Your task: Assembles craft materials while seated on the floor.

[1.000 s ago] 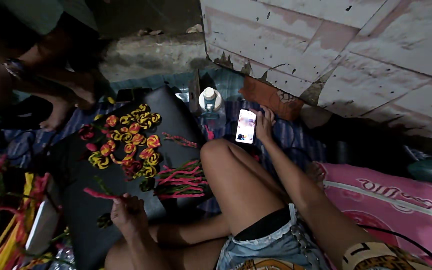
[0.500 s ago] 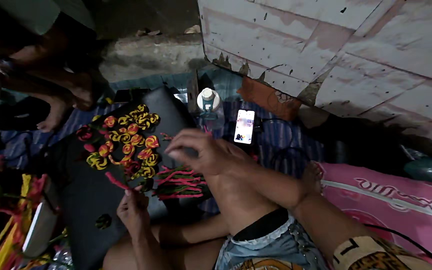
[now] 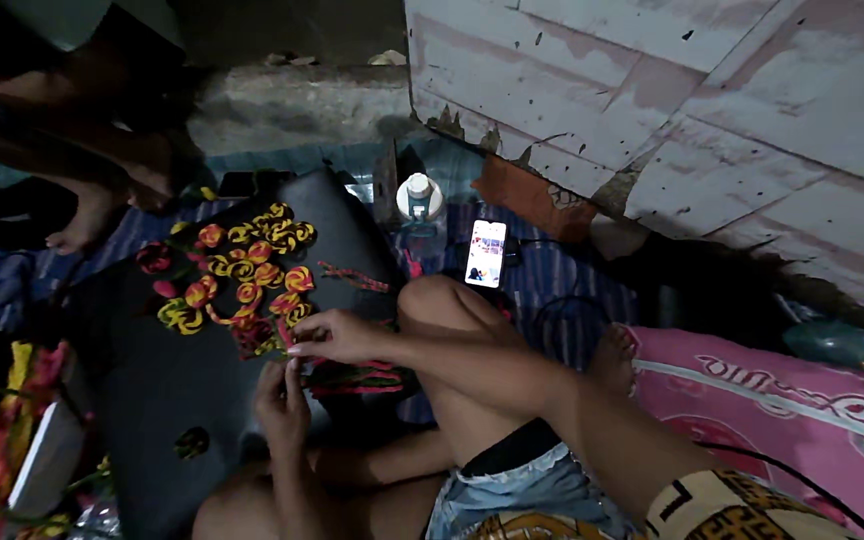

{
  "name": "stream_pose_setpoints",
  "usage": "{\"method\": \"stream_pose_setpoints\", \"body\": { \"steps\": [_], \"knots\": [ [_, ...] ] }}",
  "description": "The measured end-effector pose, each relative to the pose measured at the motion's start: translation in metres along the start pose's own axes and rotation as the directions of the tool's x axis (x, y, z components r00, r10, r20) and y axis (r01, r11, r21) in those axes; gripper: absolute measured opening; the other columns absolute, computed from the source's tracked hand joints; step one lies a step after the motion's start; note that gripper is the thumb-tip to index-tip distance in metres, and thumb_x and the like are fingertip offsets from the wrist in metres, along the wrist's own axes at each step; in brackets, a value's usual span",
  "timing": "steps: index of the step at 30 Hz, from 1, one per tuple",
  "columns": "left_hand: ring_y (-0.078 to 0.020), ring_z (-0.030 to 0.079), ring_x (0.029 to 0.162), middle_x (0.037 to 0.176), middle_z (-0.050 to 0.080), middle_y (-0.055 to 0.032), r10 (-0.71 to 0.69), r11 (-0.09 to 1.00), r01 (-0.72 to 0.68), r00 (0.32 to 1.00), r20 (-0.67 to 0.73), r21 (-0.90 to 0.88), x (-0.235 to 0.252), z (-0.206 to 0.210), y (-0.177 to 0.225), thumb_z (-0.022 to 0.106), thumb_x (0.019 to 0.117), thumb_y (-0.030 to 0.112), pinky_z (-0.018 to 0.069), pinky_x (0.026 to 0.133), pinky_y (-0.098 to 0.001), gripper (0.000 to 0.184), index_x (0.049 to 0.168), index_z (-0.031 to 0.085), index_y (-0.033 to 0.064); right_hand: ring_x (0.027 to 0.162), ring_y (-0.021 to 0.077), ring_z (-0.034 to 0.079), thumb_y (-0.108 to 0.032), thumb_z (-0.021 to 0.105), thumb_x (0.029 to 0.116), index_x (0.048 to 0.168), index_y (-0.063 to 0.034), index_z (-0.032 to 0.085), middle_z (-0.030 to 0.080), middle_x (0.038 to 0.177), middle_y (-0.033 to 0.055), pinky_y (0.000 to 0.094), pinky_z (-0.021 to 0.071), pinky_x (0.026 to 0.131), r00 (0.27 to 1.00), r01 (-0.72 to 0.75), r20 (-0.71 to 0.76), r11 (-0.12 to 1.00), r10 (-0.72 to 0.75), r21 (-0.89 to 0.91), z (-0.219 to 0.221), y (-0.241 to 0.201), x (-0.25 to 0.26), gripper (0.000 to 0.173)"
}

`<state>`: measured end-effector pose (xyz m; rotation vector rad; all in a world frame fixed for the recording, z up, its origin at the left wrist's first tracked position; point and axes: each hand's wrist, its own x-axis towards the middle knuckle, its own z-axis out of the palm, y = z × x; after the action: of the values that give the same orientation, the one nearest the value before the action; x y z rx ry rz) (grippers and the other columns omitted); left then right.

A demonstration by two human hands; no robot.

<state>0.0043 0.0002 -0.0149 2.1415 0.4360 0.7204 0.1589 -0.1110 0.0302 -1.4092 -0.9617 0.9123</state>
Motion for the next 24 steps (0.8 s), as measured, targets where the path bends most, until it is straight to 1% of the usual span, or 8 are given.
{"method": "stream_pose_setpoints", "body": {
  "steps": [5, 9, 11, 13, 16, 19, 22, 24],
  "knots": [
    [0.0094, 0.055, 0.081, 0.088, 0.06, 0.0024, -0.01, 0.993, 0.012, 1.0, 0.021, -0.115, -0.002, 0.0, -0.002, 0.045, 0.1053, 0.013, 0.0477, 0.074, -0.009, 0.031, 0.096, 0.064, -0.0104, 0.089, 0.0147, 0.066, -0.007, 0.072, 0.0937, 0.112, 0.0115, 0.067, 0.069, 0.103, 0.0192, 0.0288, 0.0546, 0.084, 0.997, -0.029, -0.064, 0.989, 0.038, 0.146, 0.004, 0.009, 0.006, 0.026],
    [0.0094, 0.059, 0.082, 0.093, 0.063, 0.0055, -0.085, 0.975, 0.085, 0.996, 0.007, -0.207, -0.002, 0.007, 0.011, 0.049, 0.1038, 0.01, 0.0515, 0.075, -0.0116, 0.023, 0.112, 0.057, -0.0099, 0.086, 0.0128, 0.064, -0.01, 0.076, 0.0917, 0.11, 0.0107, 0.067, 0.069, 0.099, 0.0169, 0.028, 0.054, 0.081, 0.991, -0.074, -0.097, 0.988, 0.088, 0.137, 0.003, 0.005, 0.005, 0.029],
    [0.0089, 0.059, 0.079, 0.091, 0.063, 0.0086, -0.082, 0.964, 0.077, 0.997, -0.009, -0.253, -0.003, 0.011, 0.011, 0.051, 0.1024, 0.007, 0.0526, 0.073, -0.0123, 0.018, 0.11, 0.058, -0.007, 0.082, 0.0112, 0.064, -0.011, 0.079, 0.089, 0.104, 0.0095, 0.068, 0.069, 0.093, 0.0141, 0.0277, 0.0538, 0.079, 0.985, -0.081, -0.138, 0.987, 0.101, 0.142, 0.004, 0.005, 0.005, 0.028],
    [0.0088, 0.058, 0.072, 0.086, 0.064, 0.0153, -0.065, 0.953, 0.053, 0.997, -0.031, -0.298, -0.003, 0.015, 0.01, 0.049, 0.1039, 0.009, 0.0512, 0.066, -0.0117, 0.013, 0.106, 0.061, 0.003, 0.078, 0.0084, 0.061, -0.012, 0.08, 0.0879, 0.099, 0.0086, 0.069, 0.068, 0.088, 0.0114, 0.0258, 0.0523, 0.075, 0.984, -0.068, -0.155, 0.984, 0.093, 0.163, 0.004, 0.009, 0.006, 0.026],
    [0.0067, 0.061, 0.068, 0.085, 0.068, 0.0159, -0.077, 0.939, 0.044, 0.994, -0.083, -0.34, -0.001, 0.016, 0.013, 0.045, 0.1065, 0.009, 0.0528, 0.061, -0.0128, 0.02, 0.103, 0.064, 0.0065, 0.077, 0.0043, 0.064, -0.011, 0.076, 0.0922, 0.105, 0.0091, 0.069, 0.07, 0.089, 0.0097, 0.0216, 0.0547, 0.075, 0.985, -0.068, -0.133, 0.959, 0.108, 0.276, 0.004, 0.01, 0.006, 0.025],
    [0.0054, 0.059, 0.06, 0.079, 0.066, 0.014, -0.206, 0.92, 0.131, 0.963, -0.172, -0.37, -0.001, 0.016, 0.018, 0.04, 0.1073, 0.008, 0.0511, 0.055, -0.0128, 0.023, 0.103, 0.063, 0.004, 0.083, 0.0093, 0.064, -0.012, 0.073, 0.0945, 0.105, 0.0096, 0.07, 0.07, 0.094, 0.0137, 0.0256, 0.0535, 0.08, 0.988, -0.035, -0.138, 0.979, 0.064, 0.202, 0.005, 0.008, 0.005, 0.024],
    [0.0044, 0.052, 0.051, 0.072, 0.061, 0.0124, -0.468, 0.831, 0.315, 0.842, -0.269, -0.459, 0.005, 0.01, 0.024, 0.037, 0.1101, 0.012, 0.0463, 0.047, -0.012, 0.026, 0.107, 0.062, 0.0046, 0.093, 0.0203, 0.067, -0.013, 0.072, 0.0944, 0.101, 0.0079, 0.072, 0.071, 0.099, 0.0181, 0.0366, 0.053, 0.088, 0.99, 0.088, -0.11, 0.996, -0.087, 0.004, 0.008, 0.011, 0.002, 0.022],
    [0.0048, 0.049, 0.049, 0.069, 0.058, 0.0123, -0.545, 0.795, 0.369, 0.783, -0.299, -0.482, 0.007, 0.003, 0.021, 0.041, 0.1099, 0.013, 0.0426, 0.045, -0.0114, 0.024, 0.106, 0.064, 0.0048, 0.095, 0.0252, 0.068, -0.013, 0.071, 0.095, 0.1, 0.0082, 0.072, 0.071, 0.1, 0.0203, 0.0401, 0.0532, 0.089, 0.982, 0.186, -0.025, 0.98, -0.188, -0.076, 0.01, 0.01, -0.002, 0.022]
  ]
}}
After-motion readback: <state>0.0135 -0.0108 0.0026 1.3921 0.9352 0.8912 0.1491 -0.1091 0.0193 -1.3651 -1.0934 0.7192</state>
